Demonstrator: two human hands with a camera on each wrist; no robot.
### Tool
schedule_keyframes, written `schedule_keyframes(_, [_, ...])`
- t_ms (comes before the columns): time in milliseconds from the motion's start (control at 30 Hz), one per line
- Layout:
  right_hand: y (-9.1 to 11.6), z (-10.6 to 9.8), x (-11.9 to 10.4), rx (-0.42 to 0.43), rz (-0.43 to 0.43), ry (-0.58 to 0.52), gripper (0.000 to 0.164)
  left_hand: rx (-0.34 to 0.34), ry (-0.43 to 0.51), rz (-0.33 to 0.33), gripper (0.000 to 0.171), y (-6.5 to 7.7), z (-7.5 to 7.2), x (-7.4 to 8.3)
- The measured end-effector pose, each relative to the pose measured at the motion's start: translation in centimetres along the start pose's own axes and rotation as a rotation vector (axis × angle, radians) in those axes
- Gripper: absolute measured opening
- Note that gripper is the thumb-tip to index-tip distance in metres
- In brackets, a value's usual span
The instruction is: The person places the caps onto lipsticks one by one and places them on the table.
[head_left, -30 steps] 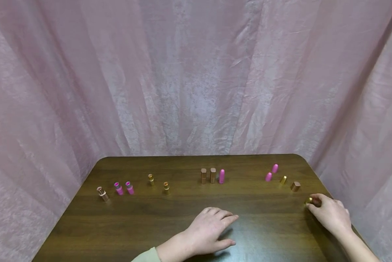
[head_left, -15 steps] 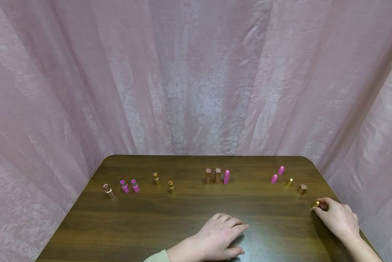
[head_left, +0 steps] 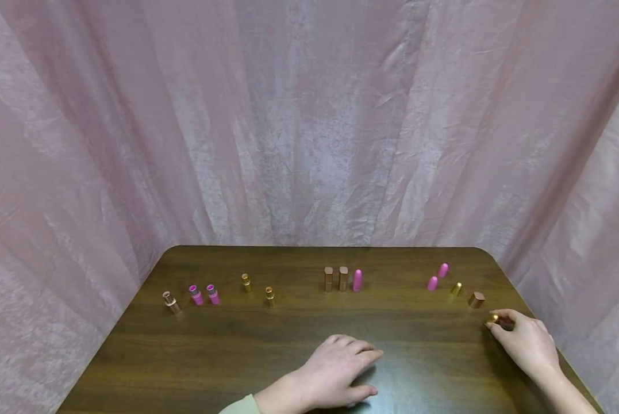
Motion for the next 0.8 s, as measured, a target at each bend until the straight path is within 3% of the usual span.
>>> schedule_keyframes(167, [0.2,0.7,-3.1,0.003,-0.048,-0.128,0.036,0.012,0.022,-0.049,0.059,0.6,-0.1,-1.5])
schedule_keyframes(367, [0.4,2.1,-6.2,-0.018,-0.029,-0.29,0.039,0.071,0.029,-0.101,0.062,1.4,-0.8,-3.2])
schedule_keyframes(567, [1.0,5.2,-8.2,-0.118,0.145,-0.686,0.044,0.109,0.06,-0.181,0.064,2.4,-1.4,-5.3])
schedule_keyframes(800, [2.2,8.7,-10.6,-0.2,0.292,-1.075,0.025,0.101,0.137,-0.291,0.062,4.7,-1.6,-8.0])
Point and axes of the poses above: each hand's wrist, its own y-axis away from the middle knuckle, its own z-axis out of the palm, x = y × z, the point moved 9 cm from there along -y, towards the middle knuckle, and after that the axes turned 11 degrees about -y, right-handed, at the moved point
